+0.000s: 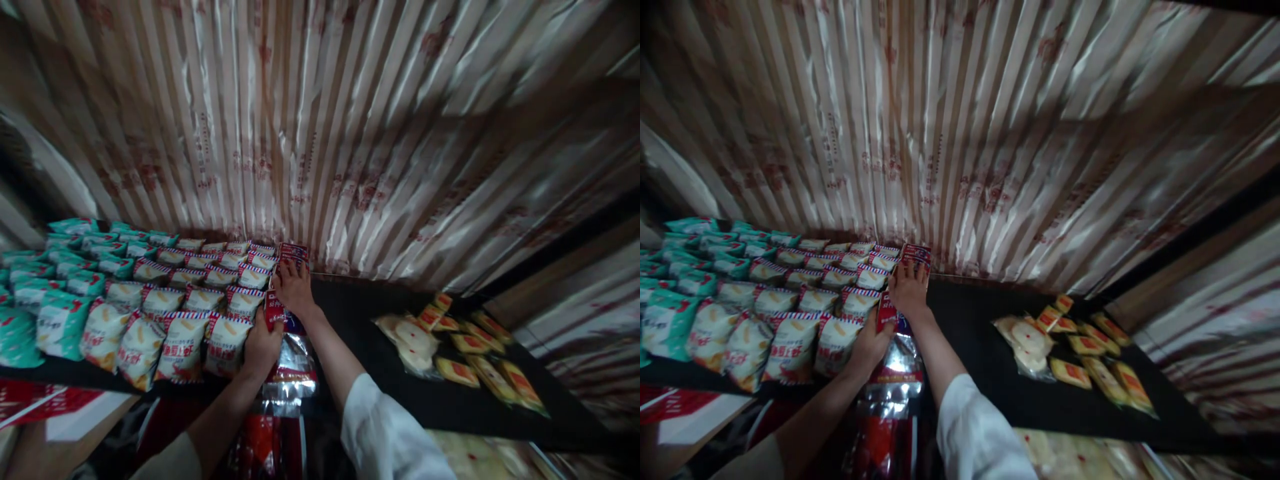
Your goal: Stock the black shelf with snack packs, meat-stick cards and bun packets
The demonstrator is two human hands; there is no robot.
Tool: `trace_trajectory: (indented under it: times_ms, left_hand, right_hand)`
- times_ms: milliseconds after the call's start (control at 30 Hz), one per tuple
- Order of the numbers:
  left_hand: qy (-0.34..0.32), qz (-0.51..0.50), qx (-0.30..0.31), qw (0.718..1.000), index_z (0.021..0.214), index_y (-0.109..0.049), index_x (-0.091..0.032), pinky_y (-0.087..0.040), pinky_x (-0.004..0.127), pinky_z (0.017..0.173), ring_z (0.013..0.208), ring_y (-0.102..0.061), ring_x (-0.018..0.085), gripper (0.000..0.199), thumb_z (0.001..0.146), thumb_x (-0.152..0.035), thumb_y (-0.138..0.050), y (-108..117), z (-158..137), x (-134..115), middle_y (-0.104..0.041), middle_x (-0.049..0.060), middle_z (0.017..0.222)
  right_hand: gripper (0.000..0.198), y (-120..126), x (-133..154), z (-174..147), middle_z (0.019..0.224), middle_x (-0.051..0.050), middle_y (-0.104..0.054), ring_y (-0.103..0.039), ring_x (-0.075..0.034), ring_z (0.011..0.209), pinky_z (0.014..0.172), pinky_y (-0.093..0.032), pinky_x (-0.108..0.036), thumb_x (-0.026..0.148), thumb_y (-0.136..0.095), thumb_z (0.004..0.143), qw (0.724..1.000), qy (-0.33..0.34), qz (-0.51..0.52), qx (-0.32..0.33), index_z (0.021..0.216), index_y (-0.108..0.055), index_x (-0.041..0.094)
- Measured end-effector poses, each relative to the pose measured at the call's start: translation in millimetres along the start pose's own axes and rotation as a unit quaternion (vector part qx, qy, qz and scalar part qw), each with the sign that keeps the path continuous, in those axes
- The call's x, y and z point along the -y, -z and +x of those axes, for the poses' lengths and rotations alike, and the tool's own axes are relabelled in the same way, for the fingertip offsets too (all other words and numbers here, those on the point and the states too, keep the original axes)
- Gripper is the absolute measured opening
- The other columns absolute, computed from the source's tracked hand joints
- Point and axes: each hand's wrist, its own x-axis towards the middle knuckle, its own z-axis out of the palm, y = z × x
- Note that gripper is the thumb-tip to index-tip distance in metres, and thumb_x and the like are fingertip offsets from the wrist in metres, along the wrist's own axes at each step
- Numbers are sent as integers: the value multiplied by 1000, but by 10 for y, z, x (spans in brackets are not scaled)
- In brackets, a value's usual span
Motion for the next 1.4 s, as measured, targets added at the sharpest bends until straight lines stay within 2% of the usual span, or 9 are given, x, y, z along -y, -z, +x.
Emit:
trace_trajectory:
  times_ms: [100, 300, 433, 533, 733, 867, 1033, 1133, 1400]
  left_hand:
    - [-17, 23, -6, 1000, 134, -37, -14, -43, 31, 90, 108, -60, 24, 49, 87, -28, -43, -16, -3, 16, -63, 14, 117]
    - [-85, 16, -65, 994, 135, -34, -6, -46, 36, 90, 106, -60, 28, 52, 88, -27, -39, -84, -18, 106, -62, 21, 116]
    - [-117, 1, -69, 991, 135, -33, -5, -44, 38, 94, 109, -59, 28, 52, 88, -28, -36, -117, -21, 137, -60, 21, 119]
    - [-149, 16, -82, 985, 134, -36, -4, -38, 36, 102, 120, -51, 25, 49, 90, -25, -30, -151, -6, 162, -50, 21, 132]
    - [-159, 74, -109, 978, 132, -41, -1, -36, 39, 105, 128, -41, 28, 49, 90, -23, -26, -222, -4, 223, -35, 23, 142]
    - [-230, 92, -118, 961, 132, -38, 3, -33, 41, 108, 134, -31, 28, 50, 89, -20, -29, -307, 6, 315, -32, 24, 144]
    - [-335, 152, -164, 915, 127, -47, -6, -27, 48, 111, 138, -21, 27, 45, 85, -12, -34, -301, -53, 400, -38, 18, 142]
    - [-387, 160, -144, 897, 129, -45, -6, -31, 44, 110, 138, -23, 24, 47, 85, -9, -30, -244, -208, 347, -38, 16, 143]
    - [-327, 167, -136, 920, 133, -37, 1, -34, 49, 107, 134, -30, 30, 54, 82, -17, -36, -323, -391, 295, -41, 21, 139]
  right_hand:
    - [56, -93, 112, -7, 147, -13, -31, -17, -34, 137, 108, -14, -50, 41, -27, 92, 998, -36, -32, 41, 140, -34, 13]
    - [57, -124, 164, 19, 147, -16, -29, -16, -36, 137, 106, -12, -52, 39, -27, 91, 995, -22, -54, 77, 139, -35, 10]
    - [57, -123, 191, 41, 147, -16, -29, -16, -38, 136, 106, -12, -52, 40, -27, 90, 995, -29, -54, 79, 138, -37, 11]
    - [56, -136, 183, 37, 148, -15, -28, -16, -37, 136, 106, -11, -51, 40, -28, 90, 995, -30, -47, 78, 138, -37, 11]
    - [54, -147, 123, 1, 148, -11, -29, -17, -34, 136, 107, -10, -49, 41, -30, 90, 997, -33, -25, 60, 137, -38, 17]
    - [53, -162, 111, -5, 147, -10, -31, -19, -34, 136, 107, -11, -49, 41, -30, 89, 998, -37, -17, 53, 136, -39, 17]
    - [53, -200, 96, 9, 147, -10, -32, -20, -33, 135, 107, -12, -48, 41, -30, 89, 998, -42, -14, 45, 136, -40, 17]
    - [54, -224, 87, 22, 147, -9, -32, -20, -33, 135, 107, -13, -47, 41, -32, 88, 997, -52, -11, 48, 136, -40, 18]
    - [53, -218, 114, -6, 147, -10, -33, -20, -32, 135, 107, -13, -46, 41, -31, 89, 998, -54, -11, 39, 135, -41, 17]
